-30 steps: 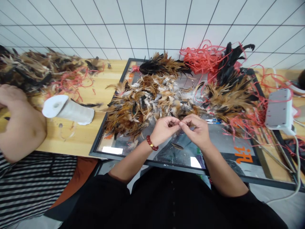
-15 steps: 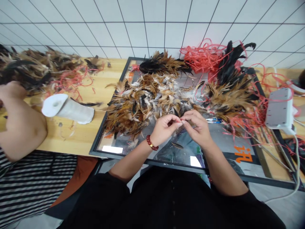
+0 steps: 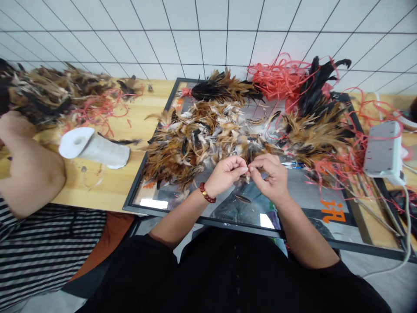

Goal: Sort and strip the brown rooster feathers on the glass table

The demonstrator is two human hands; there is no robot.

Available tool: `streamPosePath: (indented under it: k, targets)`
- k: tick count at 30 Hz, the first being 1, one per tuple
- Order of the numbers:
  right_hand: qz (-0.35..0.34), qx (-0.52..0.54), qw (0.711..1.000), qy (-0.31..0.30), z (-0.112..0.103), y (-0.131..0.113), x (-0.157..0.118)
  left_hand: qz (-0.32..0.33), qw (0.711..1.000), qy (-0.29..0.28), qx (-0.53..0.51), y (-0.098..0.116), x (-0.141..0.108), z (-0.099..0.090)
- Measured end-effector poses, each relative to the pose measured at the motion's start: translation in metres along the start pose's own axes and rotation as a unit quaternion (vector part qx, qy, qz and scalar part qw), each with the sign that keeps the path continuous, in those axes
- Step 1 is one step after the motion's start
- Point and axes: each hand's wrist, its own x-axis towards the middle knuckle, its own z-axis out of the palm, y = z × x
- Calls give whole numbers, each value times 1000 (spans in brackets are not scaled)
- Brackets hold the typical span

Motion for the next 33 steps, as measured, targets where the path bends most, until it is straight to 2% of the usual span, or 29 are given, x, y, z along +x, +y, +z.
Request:
streamPosePath:
  k: [5, 10, 14, 18, 24, 30, 33]
  targets:
    - [-11, -3, 1000, 10, -1, -1, 0, 22, 996, 78, 39, -2, 2, -3]
    - [-58, -6, 998, 30, 3, 0, -1, 4, 993, 111, -37, -1, 2, -1]
    - [-30, 5, 999, 29, 5, 1, -3, 8, 988, 139, -61, 2, 2, 3]
    - [24, 50, 998, 32, 4, 1, -1, 0, 988, 137, -77, 4, 1, 3]
    - [46, 75, 996, 29, 4, 2, 0, 40, 990, 124, -53, 0, 0, 1]
    - [32, 71, 997, 20, 3, 5, 0, 72, 989, 128, 18, -3, -1, 3]
    - [31, 74, 997, 23, 3, 7, 1, 122, 979, 122, 110, -4, -4, 3]
